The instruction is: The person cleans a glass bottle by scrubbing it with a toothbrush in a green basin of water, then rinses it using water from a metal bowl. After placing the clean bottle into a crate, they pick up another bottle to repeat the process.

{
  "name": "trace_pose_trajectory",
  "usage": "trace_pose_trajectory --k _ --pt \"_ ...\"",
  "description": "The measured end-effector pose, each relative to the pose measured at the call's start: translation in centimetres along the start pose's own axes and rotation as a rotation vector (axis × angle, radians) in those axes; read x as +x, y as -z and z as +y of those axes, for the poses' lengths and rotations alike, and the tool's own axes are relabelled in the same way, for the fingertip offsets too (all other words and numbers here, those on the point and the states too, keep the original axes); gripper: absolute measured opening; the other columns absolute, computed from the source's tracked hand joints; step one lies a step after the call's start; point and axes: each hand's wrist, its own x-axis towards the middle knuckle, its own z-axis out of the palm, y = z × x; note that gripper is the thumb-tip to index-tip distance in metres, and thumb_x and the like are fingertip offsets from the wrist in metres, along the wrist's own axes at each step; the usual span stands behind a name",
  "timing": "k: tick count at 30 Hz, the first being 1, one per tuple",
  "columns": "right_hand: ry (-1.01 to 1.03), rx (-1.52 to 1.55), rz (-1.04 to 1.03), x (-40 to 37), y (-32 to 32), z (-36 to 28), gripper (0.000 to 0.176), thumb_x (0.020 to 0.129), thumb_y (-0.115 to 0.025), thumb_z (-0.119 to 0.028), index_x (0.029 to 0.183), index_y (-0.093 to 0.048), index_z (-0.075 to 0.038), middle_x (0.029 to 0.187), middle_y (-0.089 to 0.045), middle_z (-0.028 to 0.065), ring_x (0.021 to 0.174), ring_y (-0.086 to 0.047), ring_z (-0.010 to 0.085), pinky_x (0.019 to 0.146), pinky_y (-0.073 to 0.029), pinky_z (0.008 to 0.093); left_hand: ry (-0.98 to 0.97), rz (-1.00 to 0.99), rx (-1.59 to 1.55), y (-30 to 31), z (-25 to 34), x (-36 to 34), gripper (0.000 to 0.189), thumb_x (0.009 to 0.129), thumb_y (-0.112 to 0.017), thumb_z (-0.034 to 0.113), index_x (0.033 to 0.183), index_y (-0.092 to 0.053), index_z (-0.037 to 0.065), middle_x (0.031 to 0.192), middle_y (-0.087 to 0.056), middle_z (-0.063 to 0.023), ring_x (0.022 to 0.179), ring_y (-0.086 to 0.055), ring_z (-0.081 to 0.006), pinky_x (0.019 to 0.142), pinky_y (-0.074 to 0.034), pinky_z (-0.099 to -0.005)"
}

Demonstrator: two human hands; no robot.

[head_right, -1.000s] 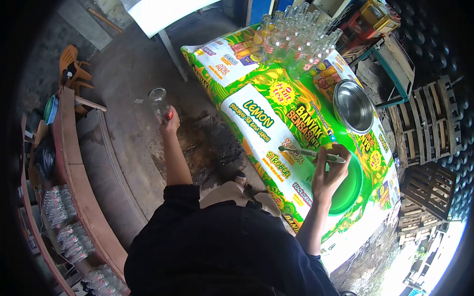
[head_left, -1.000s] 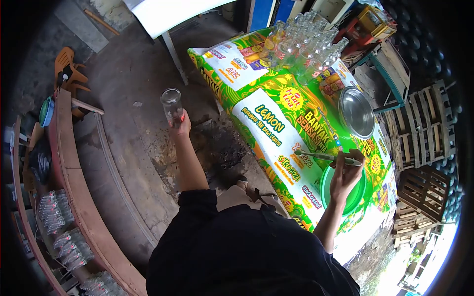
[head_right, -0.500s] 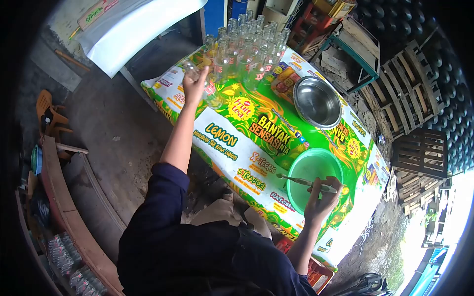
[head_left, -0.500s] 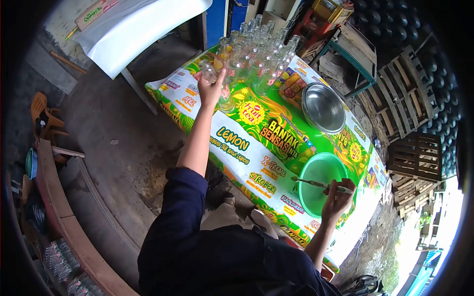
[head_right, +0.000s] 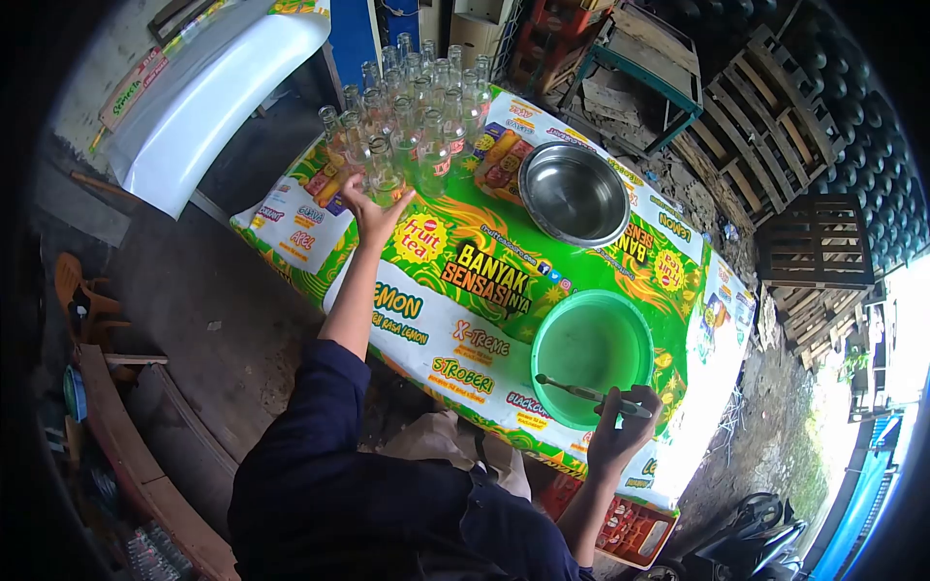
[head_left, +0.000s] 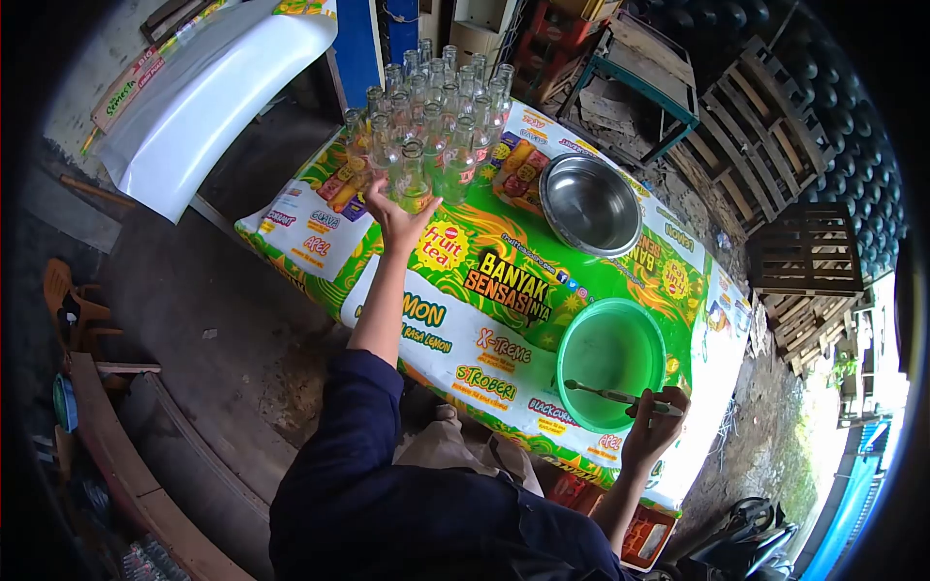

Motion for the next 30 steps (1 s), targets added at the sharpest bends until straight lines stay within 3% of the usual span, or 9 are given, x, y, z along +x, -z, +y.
trace_pose_trajectory --k 5,11,14,18,21,27,30 --pt "0.03 -0.036 -0.04 0.3 -0.7 0.8 0.012 0.083 -0.058 -0.001 0.089 -0.048 0.001 0.083 -0.049 0.0099 0.052 -0.056 0.0159 0.048 -0.045 0.0269 0.171 -0.167 -0.011 0.0 -2.5 -4.2 0.061 0.066 -0.078 0.013 0.11 -0.038 0.001 0.105 -0.045 -0.013 0.098 -0.046 -0.0275 0.085 -0.04 -0.0409" --pt "0.005 -0.1 -0.055 0.7 -0.4 0.6 0.012 0.082 -0.059 -0.002 0.088 -0.048 0.0 0.079 -0.05 0.0092 0.053 -0.057 0.0164 0.052 -0.044 0.0286 0.282 -0.244 -0.201 -0.5 -3.9 -2.6 0.051 0.069 -0.074 0.003 0.111 -0.044 0.002 0.113 -0.048 -0.0107 0.105 -0.051 -0.023 0.085 -0.049 -0.035" --pt "-0.022 -0.106 -0.052 0.8 -0.2 0.3 0.012 0.082 -0.059 -0.003 0.087 -0.048 0.0 0.078 -0.05 0.009 0.054 -0.057 0.0168 0.053 -0.043 0.0292 0.277 -0.279 -0.232 -0.5 -5.4 -2.4 0.048 0.07 -0.073 0.002 0.11 -0.046 0.002 0.115 -0.048 -0.0101 0.106 -0.051 -0.0214 0.084 -0.05 -0.0352" --pt "0.083 -0.21 -0.082 0.6 0.2 1.4 0.015 0.086 -0.055 -0.004 0.096 -0.044 0.001 0.077 -0.05 0.0073 0.052 -0.057 0.013 0.049 -0.044 0.0239 0.244 -0.268 -0.18 -0.4 -5.0 -2.1 0.044 0.069 -0.073 0.003 0.105 -0.048 0.0 0.106 -0.048 -0.0115 0.097 -0.053 -0.0221 0.07 -0.056 -0.0299" --pt "-0.035 -0.147 -0.019 0.6 0.0 0.6 0.012 0.081 -0.059 -0.003 0.083 -0.048 -0.001 0.074 -0.05 0.0095 0.059 -0.056 0.0199 0.057 -0.042 0.0321 0.267 -0.198 -0.22 -0.9 -5.0 -2.6 0.042 0.07 -0.073 0.003 0.104 -0.048 0.0 0.105 -0.048 -0.0115 0.097 -0.052 -0.021 0.068 -0.057 -0.0282" --pt "-0.043 -0.173 -0.002 0.4 0.4 1.0 0.012 0.08 -0.06 -0.003 0.08 -0.049 0.0 0.074 -0.049 0.0093 0.061 -0.054 0.0205 0.059 -0.041 0.0337 0.276 -0.208 -0.245 -1.4 -5.8 -2.7 0.041 0.07 -0.072 0.001 0.103 -0.047 0.001 0.106 -0.048 -0.0114 0.096 -0.053 -0.021 0.066 -0.057 -0.0261" --pt "0.017 -0.214 0.004 0.3 0.6 1.1 0.012 0.081 -0.06 -0.002 0.082 -0.048 0.0 0.074 -0.049 0.0087 0.058 -0.055 0.0195 0.057 -0.042 0.0322 0.396 -0.262 -0.22 -1.1 -5.4 -2.5 0.06 0.068 -0.076 0.006 0.115 -0.04 0.001 0.116 -0.041 -0.0146 0.103 -0.048 -0.0253 0.079 -0.054 -0.0336"
